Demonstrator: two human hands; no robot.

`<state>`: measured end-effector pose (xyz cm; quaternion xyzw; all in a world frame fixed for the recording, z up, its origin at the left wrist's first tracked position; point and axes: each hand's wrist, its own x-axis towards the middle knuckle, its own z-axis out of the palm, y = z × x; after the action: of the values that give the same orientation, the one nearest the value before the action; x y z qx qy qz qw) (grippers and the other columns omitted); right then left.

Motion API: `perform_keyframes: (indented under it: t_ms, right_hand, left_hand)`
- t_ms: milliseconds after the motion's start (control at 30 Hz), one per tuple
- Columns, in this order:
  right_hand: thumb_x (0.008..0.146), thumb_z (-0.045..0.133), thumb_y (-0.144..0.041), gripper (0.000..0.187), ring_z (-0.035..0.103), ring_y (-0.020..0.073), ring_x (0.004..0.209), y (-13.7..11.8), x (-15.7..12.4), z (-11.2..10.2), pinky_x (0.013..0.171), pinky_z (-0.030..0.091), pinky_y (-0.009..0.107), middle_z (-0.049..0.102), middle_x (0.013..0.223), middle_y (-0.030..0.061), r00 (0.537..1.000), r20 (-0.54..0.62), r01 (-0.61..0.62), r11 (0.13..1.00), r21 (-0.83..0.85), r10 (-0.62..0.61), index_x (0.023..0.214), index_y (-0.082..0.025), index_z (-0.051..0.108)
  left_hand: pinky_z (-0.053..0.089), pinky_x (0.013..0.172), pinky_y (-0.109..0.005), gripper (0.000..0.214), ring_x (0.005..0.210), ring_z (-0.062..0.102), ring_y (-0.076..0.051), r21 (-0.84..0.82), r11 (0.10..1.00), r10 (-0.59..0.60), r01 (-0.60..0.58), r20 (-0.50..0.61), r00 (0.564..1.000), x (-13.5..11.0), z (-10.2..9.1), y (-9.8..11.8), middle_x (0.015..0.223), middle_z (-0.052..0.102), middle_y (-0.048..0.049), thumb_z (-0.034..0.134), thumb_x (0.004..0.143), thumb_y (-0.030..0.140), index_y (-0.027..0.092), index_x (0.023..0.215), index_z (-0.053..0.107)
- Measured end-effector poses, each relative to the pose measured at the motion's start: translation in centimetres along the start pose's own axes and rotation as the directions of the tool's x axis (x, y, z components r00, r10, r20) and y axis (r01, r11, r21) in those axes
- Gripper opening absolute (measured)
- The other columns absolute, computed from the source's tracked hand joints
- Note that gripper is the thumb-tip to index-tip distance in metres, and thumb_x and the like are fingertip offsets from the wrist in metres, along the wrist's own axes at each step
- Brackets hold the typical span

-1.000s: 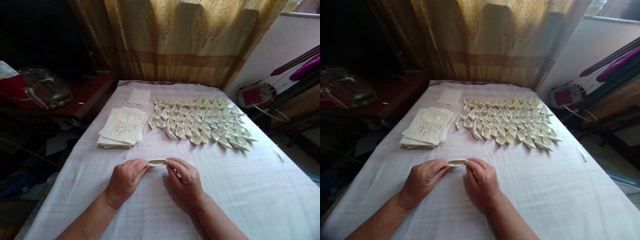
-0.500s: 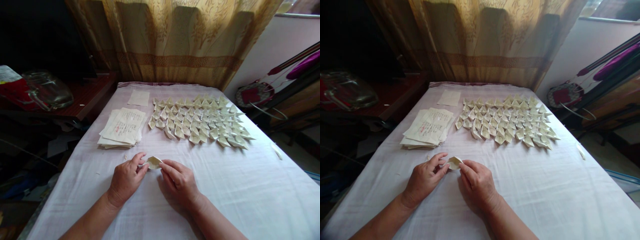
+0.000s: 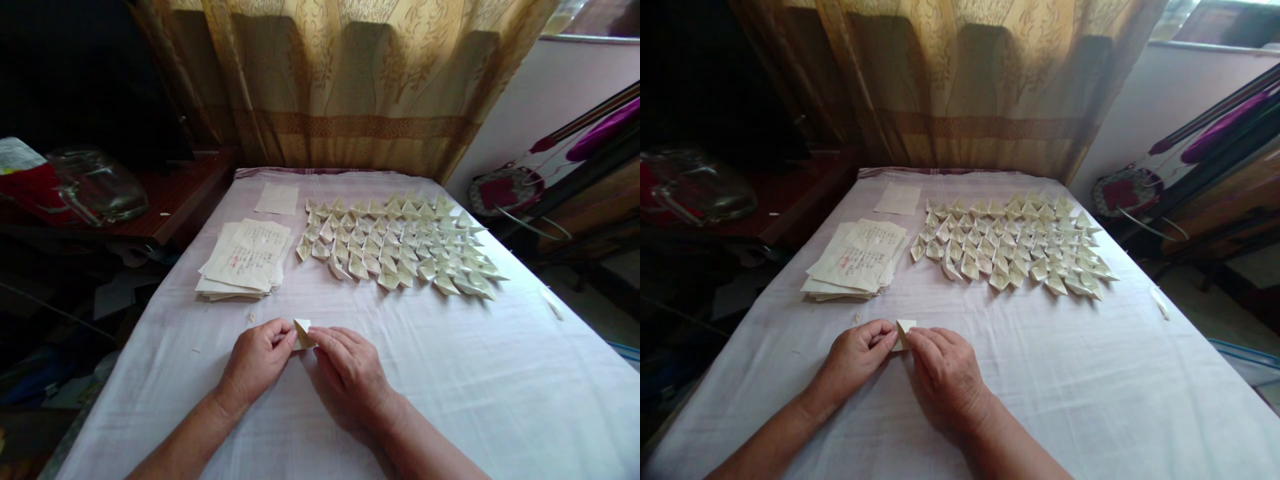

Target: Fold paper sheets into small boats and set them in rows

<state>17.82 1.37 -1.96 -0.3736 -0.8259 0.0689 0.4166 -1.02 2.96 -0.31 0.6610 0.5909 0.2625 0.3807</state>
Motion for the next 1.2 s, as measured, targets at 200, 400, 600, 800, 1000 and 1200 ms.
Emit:
perform_keyframes:
  t_ms: [200,400,600,800,1000,1200]
  right_hand:
    - [0.094,0.047,-0.011,0.037,0.067,0.0212,0.104,-0.4,0.1,0.1,0.09,0.058,0.038,0.071,0.116,0.0111,0.997,0.063,0.039,0.998,0.049,-0.042,0.129,-0.019,0.057]
    - [0.093,0.05,-0.011,0.042,0.064,0.0211,0.106,-0.6,0.1,0.3,0.092,0.056,0.04,0.067,0.121,0.0111,0.993,0.102,-0.073,0.973,0.217,0.052,0.133,-0.024,0.055]
    - [0.092,0.053,-0.013,0.034,0.065,0.0215,0.107,-0.5,0.0,0.3,0.091,0.056,0.039,0.068,0.117,0.0114,0.992,0.008,-0.122,0.963,0.24,0.123,0.122,-0.025,0.063]
    - [0.088,0.056,-0.022,0.029,0.068,0.0155,0.077,0.5,-0.6,0.7,0.065,0.057,0.025,0.071,0.1,0.0093,0.826,0.031,-0.525,0.75,0.402,0.562,0.116,-0.019,0.061]
    - [0.085,0.06,-0.031,0.024,0.059,0.0117,0.058,0.8,-0.6,1.0,0.054,0.048,0.021,0.064,0.07,-0.0005,0.737,0.192,-0.635,0.566,0.527,0.648,0.103,-0.017,0.067]
    - [0.084,0.057,-0.03,0.03,0.066,0.0157,0.069,1.1,-0.2,0.7,0.063,0.052,0.024,0.073,0.08,0.0039,0.769,0.161,-0.629,0.689,0.36,0.618,0.107,-0.019,0.073]
  left_hand:
    - [0.039,0.051,-0.022,0.041,0.048,0.053,-0.013,-0.191,0.976,-0.086,0.109,0.12,0.989,0.2,-0.3,-0.3,0.05,0.055,0.0029,0.047,0.088,0.054,0.019,0.07,0.058]
    - [0.035,0.049,-0.019,0.049,0.053,0.052,-0.01,-0.526,0.802,-0.149,0.282,0.281,0.948,0.4,-0.1,-0.4,0.063,0.061,0.0022,0.077,0.065,0.057,0.016,0.084,0.058]
    - [0.031,0.045,-0.017,0.043,0.046,0.046,-0.007,-0.549,0.765,-0.197,0.338,0.301,0.933,0.5,0.0,-0.3,0.059,0.059,0.004,0.078,0.065,0.049,0.015,0.085,0.059]
    - [0.026,0.04,-0.016,0.035,0.043,0.044,-0.007,-0.489,0.813,-0.194,0.314,0.282,0.94,0.4,-0.2,0.1,0.056,0.058,0.0043,0.073,0.068,0.042,0.016,0.088,0.062]
    - [0.037,0.046,-0.019,0.03,0.049,0.054,-0.01,-0.434,0.874,-0.122,0.217,0.236,0.964,-0.3,1.2,-0.1,0.066,0.066,0.0003,0.066,0.073,0.035,0.017,0.096,0.062]
    - [0.051,0.064,-0.025,0.033,0.064,0.065,-0.015,-0.139,0.989,-0.034,0.041,0.055,0.998,-0.6,1.3,-0.2,0.088,0.073,-0.0024,0.063,0.078,0.035,0.022,0.109,0.065]
